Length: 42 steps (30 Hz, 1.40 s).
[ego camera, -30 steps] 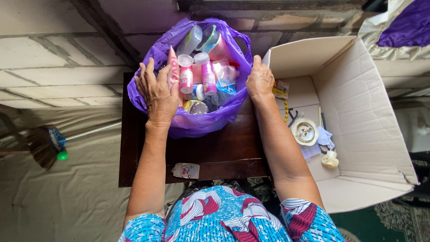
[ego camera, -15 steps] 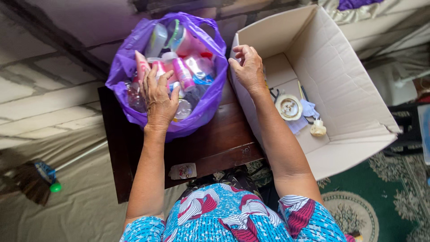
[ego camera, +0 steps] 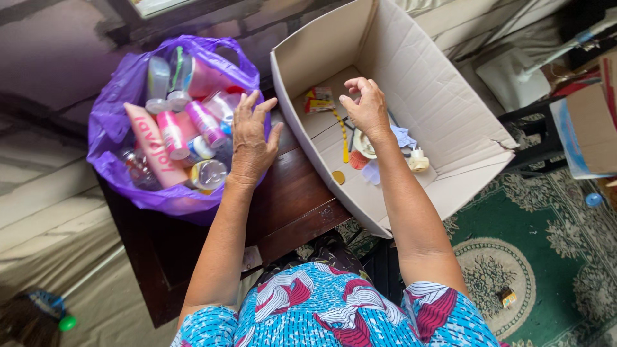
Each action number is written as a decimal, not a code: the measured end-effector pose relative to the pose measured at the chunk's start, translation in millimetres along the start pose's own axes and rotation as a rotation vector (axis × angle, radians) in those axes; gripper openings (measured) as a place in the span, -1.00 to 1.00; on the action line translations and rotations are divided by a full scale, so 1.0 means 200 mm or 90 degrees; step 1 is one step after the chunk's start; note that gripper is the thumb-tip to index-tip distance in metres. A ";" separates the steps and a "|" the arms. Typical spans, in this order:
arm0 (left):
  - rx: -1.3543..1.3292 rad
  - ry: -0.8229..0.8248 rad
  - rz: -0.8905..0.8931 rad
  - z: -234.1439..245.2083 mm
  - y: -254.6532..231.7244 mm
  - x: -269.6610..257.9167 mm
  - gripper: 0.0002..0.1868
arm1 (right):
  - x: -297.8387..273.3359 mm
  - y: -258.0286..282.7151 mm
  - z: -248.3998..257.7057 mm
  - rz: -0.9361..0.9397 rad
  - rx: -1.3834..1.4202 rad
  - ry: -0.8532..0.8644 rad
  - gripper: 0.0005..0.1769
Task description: The person sorts various toiletries including tubes and bottles by moving them between a cardboard box and a purple plastic bag. They also handle a pair of glasses and a small case by hand.
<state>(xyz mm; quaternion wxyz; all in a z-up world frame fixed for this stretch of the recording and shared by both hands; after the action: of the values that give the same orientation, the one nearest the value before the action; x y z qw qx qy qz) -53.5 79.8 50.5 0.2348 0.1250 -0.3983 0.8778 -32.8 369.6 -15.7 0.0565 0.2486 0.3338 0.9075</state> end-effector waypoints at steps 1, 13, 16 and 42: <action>-0.004 0.009 -0.008 -0.05 -0.04 0.01 -0.43 | -0.02 -0.05 0.03 -0.009 -0.010 -0.004 -0.66; -0.013 0.140 -0.080 -0.85 -0.21 0.18 -0.37 | -0.27 -1.08 0.07 -0.158 -0.105 0.017 -0.61; 0.021 0.182 -0.058 -1.11 -0.17 0.26 -0.32 | -0.32 -1.27 0.02 -0.203 -0.123 0.036 -0.59; 0.109 0.356 0.407 -1.93 0.70 0.15 -0.34 | -0.74 -1.65 -0.71 -0.632 0.523 0.254 -0.47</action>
<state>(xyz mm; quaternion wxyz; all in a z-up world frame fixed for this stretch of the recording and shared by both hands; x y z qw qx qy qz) -163.7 301.1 -278.1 0.0386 -0.2287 -0.2636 0.9363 6.3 502.8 -379.2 0.3048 -0.1052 0.7306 0.6018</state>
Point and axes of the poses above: each hand's wrist, its own x-axis towards the middle knuckle, its own z-axis out of the back of the hand, y = z × x, the point moved 9 cm from there along x, towards the middle knuckle, and after that the axes turned 12 degrees about z, right-handed, at the moved point
